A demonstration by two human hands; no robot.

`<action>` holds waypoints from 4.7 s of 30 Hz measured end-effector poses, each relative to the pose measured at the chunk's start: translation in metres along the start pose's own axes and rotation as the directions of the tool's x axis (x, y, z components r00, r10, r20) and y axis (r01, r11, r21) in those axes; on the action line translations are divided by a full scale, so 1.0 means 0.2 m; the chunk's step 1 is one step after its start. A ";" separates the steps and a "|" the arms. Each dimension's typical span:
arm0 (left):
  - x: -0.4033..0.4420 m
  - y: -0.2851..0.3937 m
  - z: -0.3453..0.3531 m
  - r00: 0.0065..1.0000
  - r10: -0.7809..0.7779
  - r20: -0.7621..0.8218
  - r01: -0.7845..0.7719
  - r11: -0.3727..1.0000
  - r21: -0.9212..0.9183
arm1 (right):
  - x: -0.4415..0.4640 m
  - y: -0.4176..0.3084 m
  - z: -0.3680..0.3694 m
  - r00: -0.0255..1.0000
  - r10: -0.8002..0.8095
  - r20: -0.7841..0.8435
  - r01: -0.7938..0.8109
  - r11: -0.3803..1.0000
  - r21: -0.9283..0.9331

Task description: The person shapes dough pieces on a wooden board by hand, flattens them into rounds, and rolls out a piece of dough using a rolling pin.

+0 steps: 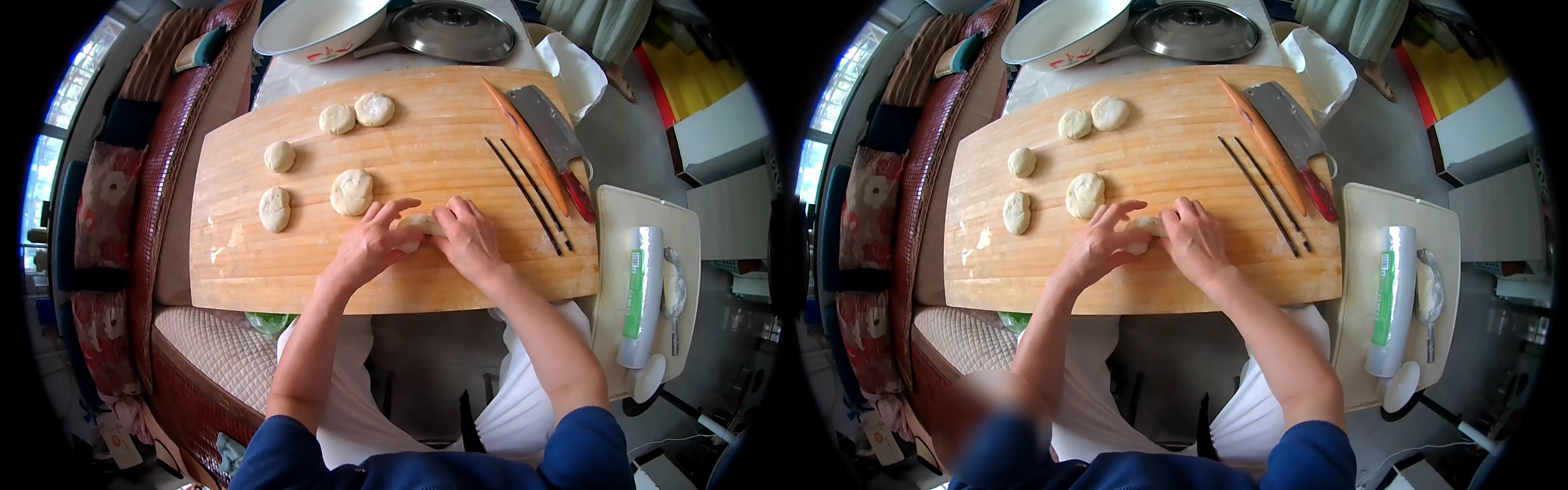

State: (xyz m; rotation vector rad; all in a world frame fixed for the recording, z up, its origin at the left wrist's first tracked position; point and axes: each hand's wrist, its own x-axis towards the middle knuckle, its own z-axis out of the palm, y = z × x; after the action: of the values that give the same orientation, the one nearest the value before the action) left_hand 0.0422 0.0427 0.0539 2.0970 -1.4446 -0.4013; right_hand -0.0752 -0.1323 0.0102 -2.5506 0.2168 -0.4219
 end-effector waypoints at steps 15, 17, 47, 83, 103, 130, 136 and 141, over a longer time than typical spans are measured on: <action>0.00 -0.05 0.14 0.984 0.062 -0.169 -0.065 0.998 -0.011 | -0.03 0.13 -0.07 0.995 0.028 -0.096 -0.020 0.996 0.086; 0.00 -0.03 0.16 0.975 0.057 -0.213 -0.051 0.998 0.031 | -0.05 0.12 -0.09 0.997 0.046 -0.067 -0.042 0.998 0.050; 0.07 0.00 0.05 0.997 0.012 0.076 -0.009 1.000 -0.027 | -0.14 -0.03 -0.09 0.982 0.136 0.128 -0.141 0.989 0.035; 0.10 0.06 0.29 0.922 -0.256 -0.292 0.246 0.967 -0.071 | -0.16 -0.10 -0.10 0.954 0.261 0.145 -0.284 0.942 0.176; 0.08 -0.04 0.14 0.974 -0.176 -0.142 0.122 0.938 -0.324 | -0.13 -0.06 -0.11 0.987 -0.147 0.066 0.152 0.985 -0.085; 0.08 -0.04 0.22 0.948 -0.091 -0.305 0.002 0.960 -0.279 | -0.07 -0.03 0.03 0.964 0.264 -0.035 -0.197 0.792 0.578; 0.07 -0.04 0.22 0.960 -0.033 -0.277 -0.025 0.979 -0.203 | -0.04 -0.03 0.04 0.930 0.368 0.001 -0.274 0.691 0.668; 0.06 -0.02 0.22 0.958 -0.068 -0.278 -0.012 0.962 -0.274 | -0.01 -0.04 0.03 0.905 0.424 -0.016 -0.341 0.749 0.569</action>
State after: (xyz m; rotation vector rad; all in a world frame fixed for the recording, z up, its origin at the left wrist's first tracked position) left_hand 0.0270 0.0206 0.0175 1.8657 -1.1238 -0.2764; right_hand -0.0740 -0.1231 0.0088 -1.8366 0.5758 -0.4303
